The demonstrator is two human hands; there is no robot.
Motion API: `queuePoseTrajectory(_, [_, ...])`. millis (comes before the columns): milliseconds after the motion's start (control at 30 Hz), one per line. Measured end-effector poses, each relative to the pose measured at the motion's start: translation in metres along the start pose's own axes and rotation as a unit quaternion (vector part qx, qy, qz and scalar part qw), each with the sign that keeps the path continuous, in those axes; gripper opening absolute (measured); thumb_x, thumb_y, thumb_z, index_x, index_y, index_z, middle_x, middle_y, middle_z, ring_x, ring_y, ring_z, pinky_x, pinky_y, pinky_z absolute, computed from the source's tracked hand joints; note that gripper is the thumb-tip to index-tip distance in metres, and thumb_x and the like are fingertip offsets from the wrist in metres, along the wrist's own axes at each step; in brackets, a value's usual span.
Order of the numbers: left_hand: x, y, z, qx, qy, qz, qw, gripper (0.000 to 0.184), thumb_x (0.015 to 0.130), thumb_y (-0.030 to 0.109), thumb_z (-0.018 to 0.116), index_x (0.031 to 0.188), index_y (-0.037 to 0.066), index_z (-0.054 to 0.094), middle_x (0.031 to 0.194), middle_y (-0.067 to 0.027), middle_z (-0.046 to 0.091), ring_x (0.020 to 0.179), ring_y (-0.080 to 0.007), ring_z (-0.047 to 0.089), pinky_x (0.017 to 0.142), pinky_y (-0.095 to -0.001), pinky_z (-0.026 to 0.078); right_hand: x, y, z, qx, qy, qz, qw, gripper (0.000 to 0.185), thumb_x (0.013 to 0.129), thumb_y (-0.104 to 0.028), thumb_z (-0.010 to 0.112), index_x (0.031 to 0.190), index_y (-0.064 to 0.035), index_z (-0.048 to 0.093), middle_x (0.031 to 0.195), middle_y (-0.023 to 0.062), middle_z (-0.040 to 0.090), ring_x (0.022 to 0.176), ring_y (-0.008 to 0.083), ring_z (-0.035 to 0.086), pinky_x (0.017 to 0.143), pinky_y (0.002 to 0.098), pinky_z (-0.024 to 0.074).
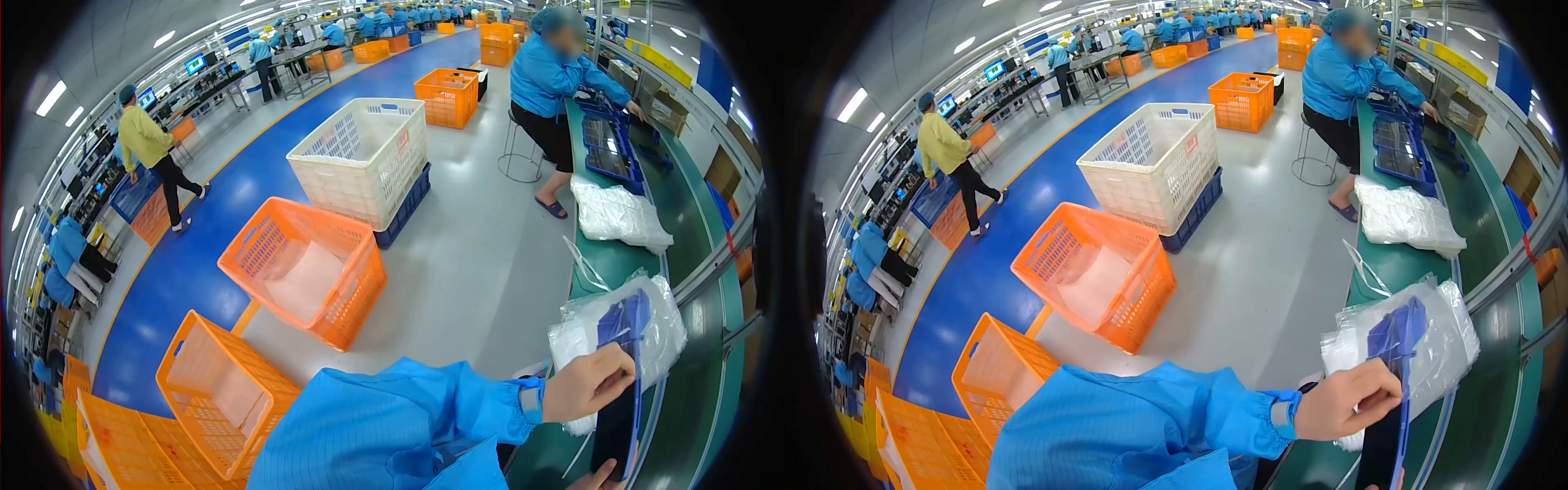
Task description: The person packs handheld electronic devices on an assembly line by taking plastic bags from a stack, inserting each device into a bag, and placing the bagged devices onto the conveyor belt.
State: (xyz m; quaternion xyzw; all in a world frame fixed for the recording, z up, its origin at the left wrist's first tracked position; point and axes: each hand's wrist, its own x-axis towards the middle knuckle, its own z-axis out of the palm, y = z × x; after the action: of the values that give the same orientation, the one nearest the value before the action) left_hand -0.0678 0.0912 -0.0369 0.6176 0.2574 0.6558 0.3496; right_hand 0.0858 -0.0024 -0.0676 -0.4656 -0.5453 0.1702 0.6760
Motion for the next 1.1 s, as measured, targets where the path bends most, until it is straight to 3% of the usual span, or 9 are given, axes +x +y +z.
queuePoseTrajectory(100, [-0.003,0.005,0.003,-0.010,-0.022,0.012,1.000,0.013,0.080,-0.003,0.057,0.091,0.002,0.055,0.082,-0.0080,0.050,0.062,-0.0161,0.051,0.053,-0.0265,0.040,-0.003,-0.003,0.002,-0.017,-0.048,0.033,0.998,0.028,0.087,0.001,0.053,0.113,0.0120,0.050,0.110,0.0208,0.056,0.095,0.0234,0.056,0.085,0.0333,0.0443])
queuePoseTrajectory(233, [-0.012,-0.001,0.017,0.049,-0.034,0.156,0.986,0.013,0.078,0.003,0.061,0.090,0.000,0.057,0.082,-0.0080,0.055,0.066,-0.0223,0.057,0.056,-0.0309,0.045,-0.005,-0.004,0.003,-0.024,-0.081,0.104,0.991,0.029,0.089,0.000,0.051,0.115,0.0127,0.048,0.112,0.0189,0.056,0.099,0.0228,0.054,0.087,0.0321,0.0432])
queuePoseTrajectory(267, [-0.018,0.000,0.022,0.031,-0.052,0.151,0.987,0.011,0.078,0.004,0.059,0.088,0.001,0.055,0.081,-0.0087,0.053,0.067,-0.0243,0.056,0.057,-0.0326,0.045,-0.005,-0.005,0.004,-0.019,-0.084,0.116,0.990,0.029,0.089,0.000,0.051,0.115,0.0133,0.047,0.113,0.0184,0.056,0.100,0.0226,0.054,0.088,0.0320,0.0426])
queuePoseTrajectory(300, [-0.024,0.003,0.027,0.013,-0.069,0.147,0.987,0.010,0.079,0.005,0.058,0.087,0.002,0.054,0.080,-0.0095,0.052,0.068,-0.0264,0.055,0.058,-0.0343,0.044,-0.002,0.002,0.005,-0.058,-0.106,0.031,0.992,0.031,0.087,0.000,0.053,0.118,0.0001,0.051,0.099,0.0120,0.060,0.074,0.0173,0.056,0.065,0.0299,0.0473])
queuePoseTrajectory(433, [-0.052,0.019,0.040,-0.023,-0.171,0.117,0.978,0.010,0.083,0.014,0.060,0.086,0.004,0.059,0.080,-0.0099,0.057,0.079,-0.0296,0.057,0.068,-0.0340,0.050,0.004,0.000,0.011,-0.067,-0.086,0.037,0.993,0.031,0.088,-0.001,0.052,0.119,0.0004,0.051,0.101,0.0124,0.059,0.078,0.0178,0.055,0.068,0.0304,0.0464])
queuePoseTrajectory(600, [-0.079,0.024,0.065,-0.021,-0.118,0.264,0.957,0.006,0.081,0.014,0.062,0.080,0.008,0.062,0.079,-0.0107,0.058,0.078,-0.0313,0.059,0.068,-0.0328,0.049,0.008,0.002,0.010,-0.087,-0.068,0.033,0.993,0.031,0.089,-0.003,0.050,0.119,0.0009,0.050,0.104,0.0129,0.058,0.083,0.0184,0.055,0.072,0.0311,0.0451])
queuePoseTrajectory(833, [-0.083,0.027,0.067,-0.022,-0.130,0.235,0.963,0.011,0.078,0.016,0.064,0.083,0.006,0.063,0.083,-0.0108,0.058,0.084,-0.0300,0.057,0.071,-0.0366,0.047,0.008,0.003,0.002,-0.113,-0.045,0.016,0.992,0.031,0.090,-0.006,0.049,0.120,0.0014,0.049,0.109,0.0136,0.056,0.090,0.0193,0.053,0.077,0.0321,0.0434])
queuePoseTrajectory(967, [-0.058,0.055,0.046,0.077,-0.031,0.245,0.966,0.017,0.078,0.023,0.062,0.085,0.007,0.061,0.084,-0.0099,0.058,0.077,-0.0266,0.055,0.063,-0.0359,0.043,0.011,0.003,0.000,-0.135,-0.032,0.001,0.990,0.032,0.091,-0.007,0.048,0.121,0.0018,0.048,0.111,0.0140,0.055,0.094,0.0198,0.053,0.080,0.0326,0.0425])
queuePoseTrajectory(1100, [-0.059,0.041,0.046,0.123,-0.052,0.232,0.963,0.018,0.076,0.026,0.062,0.080,0.008,0.059,0.079,-0.0057,0.056,0.067,-0.0231,0.052,0.059,-0.0330,0.040,0.015,0.007,-0.007,-0.161,-0.019,-0.011,0.987,0.032,0.091,-0.009,0.047,0.122,0.0021,0.048,0.114,0.0144,0.054,0.097,0.0203,0.052,0.083,0.0332,0.0415])
